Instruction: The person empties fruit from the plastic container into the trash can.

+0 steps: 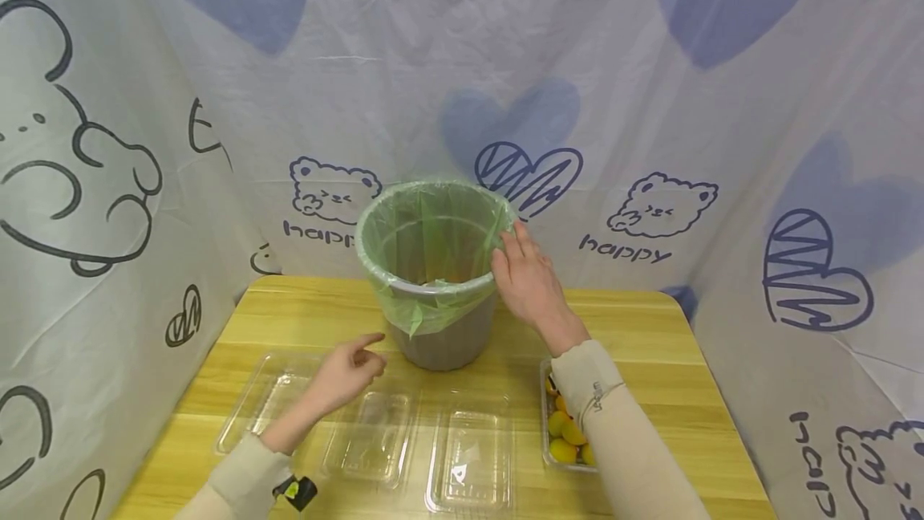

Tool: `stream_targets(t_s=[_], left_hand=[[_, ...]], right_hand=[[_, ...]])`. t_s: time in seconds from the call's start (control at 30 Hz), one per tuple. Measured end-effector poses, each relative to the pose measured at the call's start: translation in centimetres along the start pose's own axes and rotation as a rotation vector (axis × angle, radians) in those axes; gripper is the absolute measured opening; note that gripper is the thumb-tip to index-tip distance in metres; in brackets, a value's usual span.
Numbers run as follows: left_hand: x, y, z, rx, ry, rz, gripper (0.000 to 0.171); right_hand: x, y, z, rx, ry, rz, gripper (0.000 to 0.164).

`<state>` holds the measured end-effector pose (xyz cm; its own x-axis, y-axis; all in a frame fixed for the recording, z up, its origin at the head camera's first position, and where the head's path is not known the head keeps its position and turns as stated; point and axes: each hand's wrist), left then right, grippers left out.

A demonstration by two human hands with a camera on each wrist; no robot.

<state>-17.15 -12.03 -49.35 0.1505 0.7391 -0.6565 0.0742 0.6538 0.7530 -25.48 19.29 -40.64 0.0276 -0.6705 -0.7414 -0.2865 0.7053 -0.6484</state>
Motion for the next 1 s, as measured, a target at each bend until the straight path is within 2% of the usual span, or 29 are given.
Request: stream_targets(t_s=[0.13, 0.23, 0.3, 0.37, 0.53, 0.7, 1.0], left_hand=[[-4.8, 1.6, -2.5, -0.014, 0.176, -0.038, 0.051], [-7.9, 3.0, -4.4, 0.027, 0.286, -0.06, 0.052], [-9.3, 3.9, -5.5, 0.065, 0.315, -0.082, 0.055], [-10.1, 4.6, -6.4, 0.103, 0.304, -0.116, 0.058], [-10.0, 5.8, -8.0, 0.178, 0.253, -0.223, 0.063], [-9.1, 6.3, -9.4, 0.236, 0.259, -0.258, 0.064], [-8.9, 6.5, -10.3, 0.196, 0.214, -0.308, 0.065]], right_hand=[[-0.1, 0.0, 0.0, 0.005, 0.001, -0.003, 0.067], [-0.1, 0.1, 0.1, 0.009, 0.003, -0.007, 0.066], [-0.1, 0.2, 0.2, 0.009, 0.005, -0.005, 0.066], [-0.1, 0.3, 0.2, 0.008, 0.006, 0.0, 0.065], [-0.2, 0.2, 0.0, 0.003, 0.006, 0.017, 0.066], [-0.3, 0.0, 0.0, 0.011, 0.004, 0.003, 0.068], [-1.4, 0.7, 1.1, 0.012, 0.084, -0.09, 0.069]])
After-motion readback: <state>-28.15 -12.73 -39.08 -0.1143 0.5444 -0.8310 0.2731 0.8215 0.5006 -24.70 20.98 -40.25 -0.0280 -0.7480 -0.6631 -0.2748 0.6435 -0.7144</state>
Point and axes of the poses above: each hand's wrist, its own z-axis away from the middle knuckle, its own x-axis out of the palm, y = z × x, and after that the axes turned 10 degrees about -z, right-handed
